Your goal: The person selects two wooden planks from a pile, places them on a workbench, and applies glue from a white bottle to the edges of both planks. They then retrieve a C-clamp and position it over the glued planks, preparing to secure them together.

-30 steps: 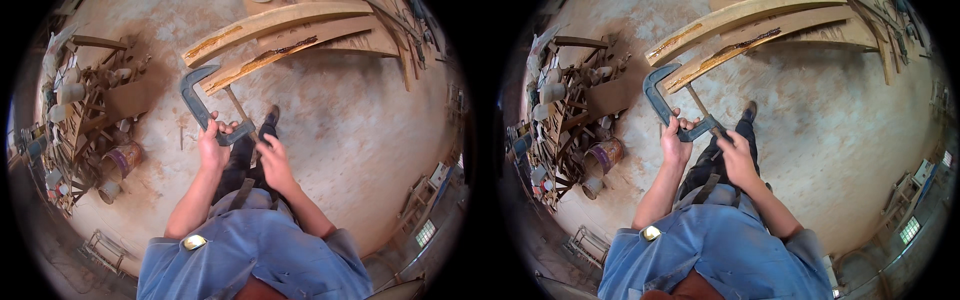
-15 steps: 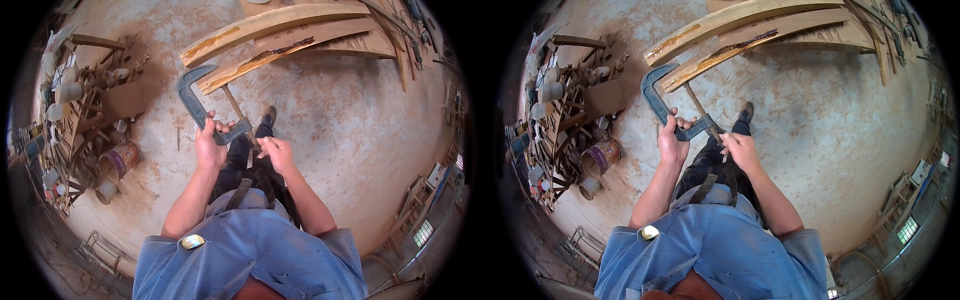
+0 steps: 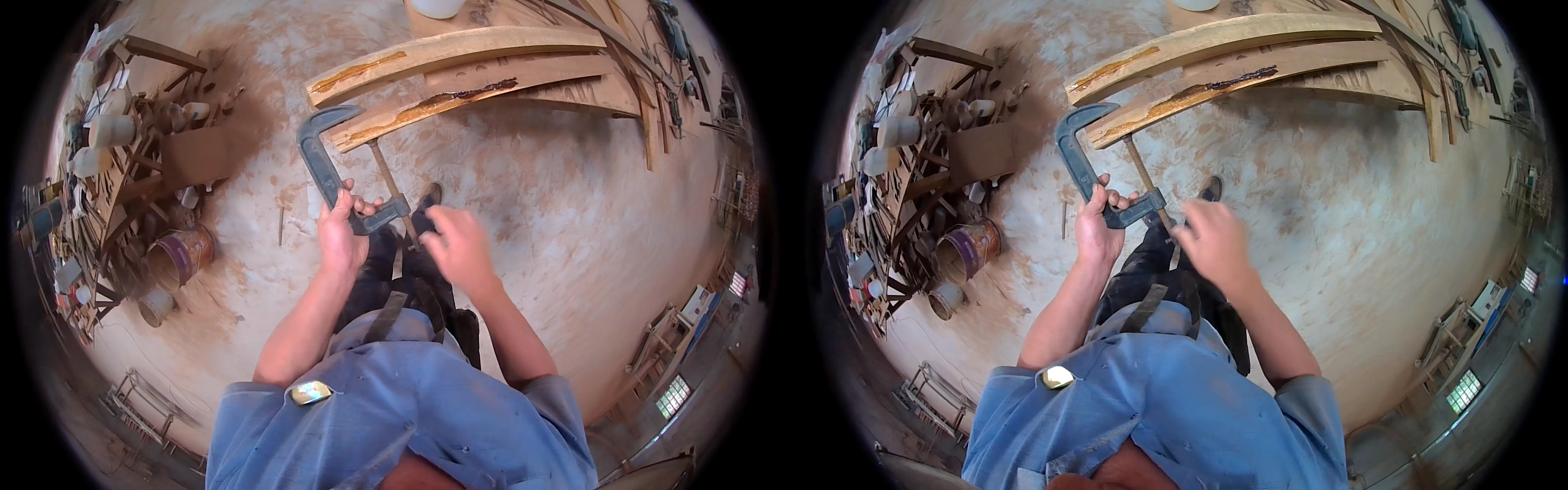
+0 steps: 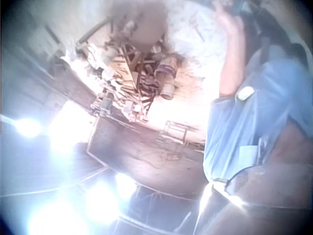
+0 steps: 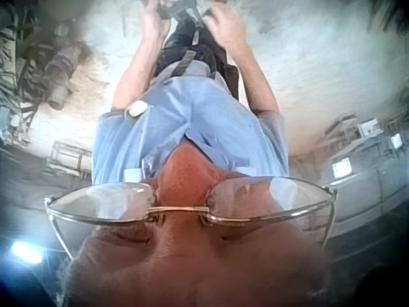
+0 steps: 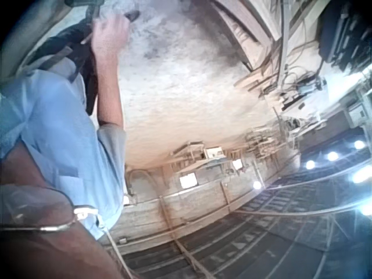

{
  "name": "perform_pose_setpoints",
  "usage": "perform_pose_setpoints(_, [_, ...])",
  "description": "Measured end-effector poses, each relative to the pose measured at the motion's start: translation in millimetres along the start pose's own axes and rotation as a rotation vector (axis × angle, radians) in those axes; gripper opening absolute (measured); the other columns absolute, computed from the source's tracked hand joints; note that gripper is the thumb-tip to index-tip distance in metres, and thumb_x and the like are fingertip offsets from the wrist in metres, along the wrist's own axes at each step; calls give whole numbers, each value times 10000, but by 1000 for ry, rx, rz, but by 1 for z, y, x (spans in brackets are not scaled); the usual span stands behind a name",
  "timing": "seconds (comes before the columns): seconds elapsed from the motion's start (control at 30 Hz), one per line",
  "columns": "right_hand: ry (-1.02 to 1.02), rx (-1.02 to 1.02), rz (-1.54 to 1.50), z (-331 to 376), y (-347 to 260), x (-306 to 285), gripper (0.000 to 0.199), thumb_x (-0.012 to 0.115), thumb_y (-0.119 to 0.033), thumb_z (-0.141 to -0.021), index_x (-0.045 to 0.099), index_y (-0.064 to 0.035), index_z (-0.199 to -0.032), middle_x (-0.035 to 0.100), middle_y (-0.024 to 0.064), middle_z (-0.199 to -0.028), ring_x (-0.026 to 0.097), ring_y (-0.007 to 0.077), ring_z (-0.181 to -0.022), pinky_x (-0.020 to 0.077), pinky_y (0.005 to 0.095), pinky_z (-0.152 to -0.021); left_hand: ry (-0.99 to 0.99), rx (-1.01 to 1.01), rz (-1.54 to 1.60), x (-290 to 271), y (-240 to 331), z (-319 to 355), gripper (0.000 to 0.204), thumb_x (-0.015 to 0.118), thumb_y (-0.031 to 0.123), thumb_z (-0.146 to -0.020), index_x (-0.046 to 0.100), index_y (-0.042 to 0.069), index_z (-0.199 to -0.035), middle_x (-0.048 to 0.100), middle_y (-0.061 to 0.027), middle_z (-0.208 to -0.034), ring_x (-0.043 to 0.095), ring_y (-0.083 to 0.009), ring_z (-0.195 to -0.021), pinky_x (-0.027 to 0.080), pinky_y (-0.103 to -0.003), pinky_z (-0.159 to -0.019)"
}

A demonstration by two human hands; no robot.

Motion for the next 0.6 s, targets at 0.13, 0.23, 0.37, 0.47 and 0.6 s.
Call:
perform_pose_setpoints(0.13, [-397, -157, 293, 2, -41, 24, 384, 691, -452, -830, 708, -91, -960, 672, 172, -837, 634, 304, -843, 449, 408, -817, 5, 2, 1, -2, -1, -2, 247, 488, 209, -1032, 466, 19, -1188, 493, -35, -742, 528, -197, -701, 486, -507, -959])
perform_pose_setpoints(0.23, [-407, -164, 253, -7, -28, 39, 394, 679, -470, -829, 707, -111, -669, 647, 122, -629, 646, 295, -662, 463, 421, -689, 13, 9, 17, -1, 0, -1, 249, 500, 185, -1025, 458, 12, -1200, 494, -37, -746, 535, -197, -697, 502, -491, -930])
perform_pose_setpoints(0.37, [-471, -154, 140, -15, -14, 37, 437, 664, -488, -831, 692, -110, -614, 635, 105, -583, 628, 296, -562, 434, 435, -537, 14, -3, 26, 4, 2, -2, 249, 500, 198, -1026, 462, 17, -1194, 494, -38, -745, 528, -198, -699, 504, -491, -920])
perform_pose_setpoints(0.47, [-546, -179, 30, -22, -9, 31, 446, 641, -488, -854, 705, -106, -632, 651, 108, -601, 641, 300, -572, 437, 435, -523, 44, -12, 18, 8, 3, 1, 245, 495, 202, -1028, 466, 20, -1190, 493, -37, -745, 522, -198, -702, 504, -499, -911])
perform_pose_setpoints(0.6, [-547, -233, -309, -22, 7, 41, 378, 687, -402, -829, 672, -109, -590, 609, 105, -552, 614, 302, -531, 430, 412, -488, 90, -17, -17, 7, 2, 2, 283, 547, 264, -1006, 495, 48, -1181, 492, -14, -715, 529, -188, -675, 480, -514, -958])
Point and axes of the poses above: each hand's wrist, its own z-axis away from the middle knuckle, its own x-axis out of the palm, y = z × x, the point moved 4 cm from there along -z, towards the middle knuckle
